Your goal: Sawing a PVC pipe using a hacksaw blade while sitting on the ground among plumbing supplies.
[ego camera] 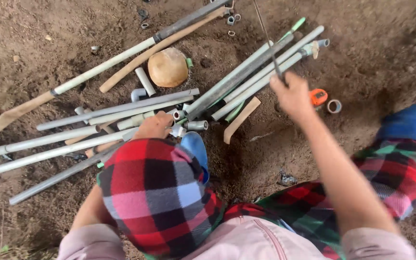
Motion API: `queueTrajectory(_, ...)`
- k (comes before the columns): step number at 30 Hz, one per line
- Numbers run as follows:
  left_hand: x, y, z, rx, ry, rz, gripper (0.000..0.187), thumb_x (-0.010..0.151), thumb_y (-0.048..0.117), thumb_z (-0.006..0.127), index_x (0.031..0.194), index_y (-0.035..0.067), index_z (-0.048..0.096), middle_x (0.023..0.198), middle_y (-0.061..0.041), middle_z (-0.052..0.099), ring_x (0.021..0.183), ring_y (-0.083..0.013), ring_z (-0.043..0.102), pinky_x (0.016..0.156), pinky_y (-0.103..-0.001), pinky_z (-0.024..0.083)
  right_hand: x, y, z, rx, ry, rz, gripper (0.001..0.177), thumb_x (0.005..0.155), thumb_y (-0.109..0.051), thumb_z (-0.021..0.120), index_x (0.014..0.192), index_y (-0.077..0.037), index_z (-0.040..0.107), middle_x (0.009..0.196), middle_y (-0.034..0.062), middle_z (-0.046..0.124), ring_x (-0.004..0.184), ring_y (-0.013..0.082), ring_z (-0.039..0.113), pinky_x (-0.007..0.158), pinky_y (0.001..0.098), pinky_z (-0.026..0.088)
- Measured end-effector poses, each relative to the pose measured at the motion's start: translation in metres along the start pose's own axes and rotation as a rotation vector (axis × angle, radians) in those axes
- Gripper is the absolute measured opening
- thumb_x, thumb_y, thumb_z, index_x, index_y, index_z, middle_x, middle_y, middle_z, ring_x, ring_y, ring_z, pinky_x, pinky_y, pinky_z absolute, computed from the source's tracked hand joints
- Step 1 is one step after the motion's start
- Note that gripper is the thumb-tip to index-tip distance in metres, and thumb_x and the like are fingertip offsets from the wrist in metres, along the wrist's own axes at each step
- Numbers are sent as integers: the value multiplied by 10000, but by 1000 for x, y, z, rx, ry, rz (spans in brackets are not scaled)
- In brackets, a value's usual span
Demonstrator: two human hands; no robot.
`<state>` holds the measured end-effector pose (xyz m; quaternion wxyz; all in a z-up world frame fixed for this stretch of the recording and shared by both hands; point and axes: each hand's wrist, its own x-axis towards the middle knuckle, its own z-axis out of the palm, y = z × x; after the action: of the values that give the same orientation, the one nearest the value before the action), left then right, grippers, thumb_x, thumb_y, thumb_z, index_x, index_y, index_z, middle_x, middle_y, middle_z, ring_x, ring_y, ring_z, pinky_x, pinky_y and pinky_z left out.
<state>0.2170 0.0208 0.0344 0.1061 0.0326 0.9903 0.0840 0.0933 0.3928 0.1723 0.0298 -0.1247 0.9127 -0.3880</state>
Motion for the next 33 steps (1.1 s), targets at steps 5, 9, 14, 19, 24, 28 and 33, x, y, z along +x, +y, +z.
queueTrajectory(5,20,9,-63,-116,1,72,252,775,248,665,915,121,499,885,-124,519,815,-396,635,742,-484,538,-28,54,47,404,177,430,254,975,-232,530,771,-81,514,536,-23,425,447,78,440,404,232,368)
queueTrajectory(9,64,22,-41,-362,88,70,249,781,260,718,868,157,508,846,-20,531,795,-263,655,723,-361,545,-28,65,61,541,187,531,200,995,-217,489,889,-48,516,563,-26,453,409,52,445,356,173,398)
queueTrajectory(14,97,9,-4,-175,287,-150,552,707,353,791,1115,145,481,920,-90,611,907,-322,629,866,-512,473,-35,70,63,255,92,502,299,946,-271,616,768,-35,570,567,65,497,535,141,470,454,310,393)
queueTrajectory(19,106,-14,58,50,259,-91,599,667,445,738,1183,293,473,947,17,571,898,-223,600,854,-464,429,-29,21,58,215,-50,478,430,948,-269,508,1274,10,486,1198,319,528,1109,444,521,932,548,430)
queueTrajectory(24,99,-20,0,-147,399,1,355,830,437,605,1162,322,555,956,54,558,882,-159,598,849,-341,413,-24,51,105,349,-49,411,440,976,-219,405,1394,-81,415,690,127,566,582,198,541,506,332,514)
queueTrajectory(28,114,-45,-28,-273,585,-2,298,821,340,686,1089,220,639,1004,-49,478,899,-290,534,823,-431,458,-14,11,121,373,-123,478,421,963,-241,425,1360,-106,470,851,175,606,660,198,550,564,352,529)
queueTrajectory(33,134,-56,-31,-292,577,-24,306,860,349,649,1140,225,641,1009,-5,453,975,-229,455,841,-398,397,-1,-4,143,334,-237,417,432,957,-287,443,1350,-118,501,735,123,622,637,191,546,565,353,529)
